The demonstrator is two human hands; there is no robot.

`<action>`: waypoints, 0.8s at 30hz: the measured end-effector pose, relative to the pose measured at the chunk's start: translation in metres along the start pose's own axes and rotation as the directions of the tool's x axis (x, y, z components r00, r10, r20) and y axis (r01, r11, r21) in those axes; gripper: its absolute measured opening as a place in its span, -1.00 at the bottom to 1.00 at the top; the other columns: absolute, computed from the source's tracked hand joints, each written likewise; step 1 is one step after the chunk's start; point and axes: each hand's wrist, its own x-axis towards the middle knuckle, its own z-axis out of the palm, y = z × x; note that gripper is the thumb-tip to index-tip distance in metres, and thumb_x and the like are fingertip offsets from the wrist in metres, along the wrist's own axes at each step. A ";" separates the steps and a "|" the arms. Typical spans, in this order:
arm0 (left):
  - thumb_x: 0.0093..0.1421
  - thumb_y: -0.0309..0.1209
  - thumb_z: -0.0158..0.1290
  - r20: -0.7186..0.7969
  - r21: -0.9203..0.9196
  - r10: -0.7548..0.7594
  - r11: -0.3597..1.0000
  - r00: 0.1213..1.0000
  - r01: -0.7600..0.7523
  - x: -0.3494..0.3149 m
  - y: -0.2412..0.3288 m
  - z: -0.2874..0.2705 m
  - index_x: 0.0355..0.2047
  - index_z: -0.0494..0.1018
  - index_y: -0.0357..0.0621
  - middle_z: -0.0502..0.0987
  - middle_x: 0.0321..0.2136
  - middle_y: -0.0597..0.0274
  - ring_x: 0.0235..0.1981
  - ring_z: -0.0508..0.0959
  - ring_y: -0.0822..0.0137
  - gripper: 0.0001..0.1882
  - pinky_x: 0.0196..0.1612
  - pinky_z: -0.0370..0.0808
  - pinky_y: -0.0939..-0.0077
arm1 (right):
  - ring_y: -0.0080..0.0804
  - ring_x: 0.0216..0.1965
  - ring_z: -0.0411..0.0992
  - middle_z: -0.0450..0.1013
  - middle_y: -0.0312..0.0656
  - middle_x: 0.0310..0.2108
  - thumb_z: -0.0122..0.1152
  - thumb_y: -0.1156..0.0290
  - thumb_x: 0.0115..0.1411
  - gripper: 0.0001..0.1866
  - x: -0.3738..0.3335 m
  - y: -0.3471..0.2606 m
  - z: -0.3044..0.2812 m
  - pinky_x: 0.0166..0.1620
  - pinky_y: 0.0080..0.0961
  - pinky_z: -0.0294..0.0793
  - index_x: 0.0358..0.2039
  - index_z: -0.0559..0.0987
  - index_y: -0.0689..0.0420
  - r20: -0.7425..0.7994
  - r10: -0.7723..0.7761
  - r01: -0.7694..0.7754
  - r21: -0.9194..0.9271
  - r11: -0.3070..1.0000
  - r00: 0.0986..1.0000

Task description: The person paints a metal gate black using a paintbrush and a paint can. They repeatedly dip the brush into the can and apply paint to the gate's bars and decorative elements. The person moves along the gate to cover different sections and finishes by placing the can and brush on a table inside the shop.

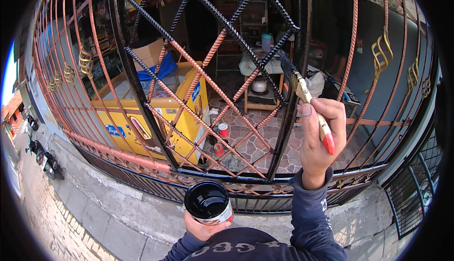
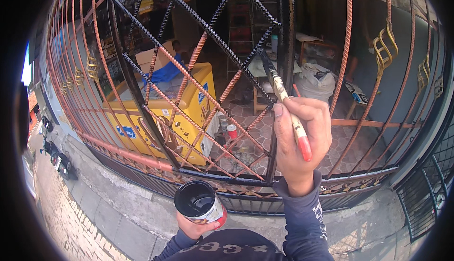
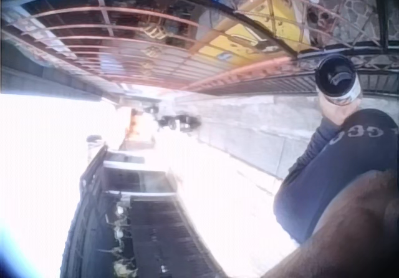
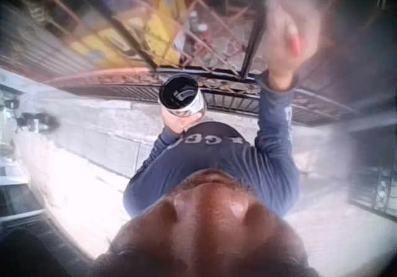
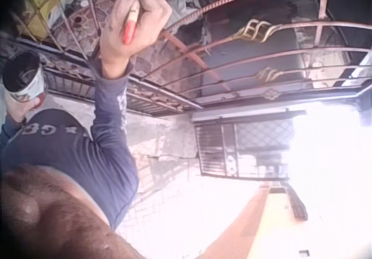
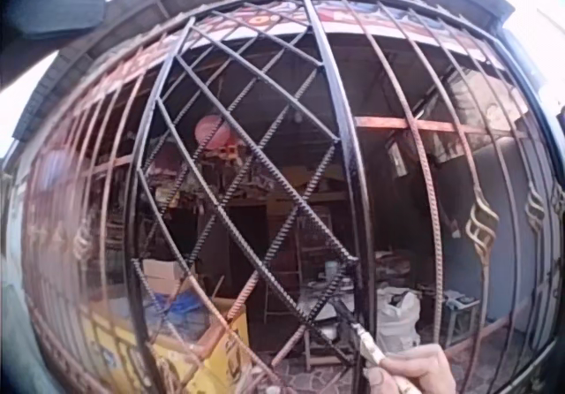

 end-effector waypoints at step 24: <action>-0.29 -0.34 0.63 0.060 0.144 -0.258 0.958 0.964 0.247 -0.081 -0.046 -0.265 0.22 0.29 -0.29 0.57 0.02 0.03 0.00 0.60 0.25 0.07 0.11 0.56 0.27 | -0.25 0.01 0.56 0.53 -0.02 0.00 0.32 0.79 0.08 -0.80 0.011 -0.041 0.049 0.20 -0.29 0.57 -0.29 0.60 0.27 0.071 0.170 -0.182 0.528 0.830 0.983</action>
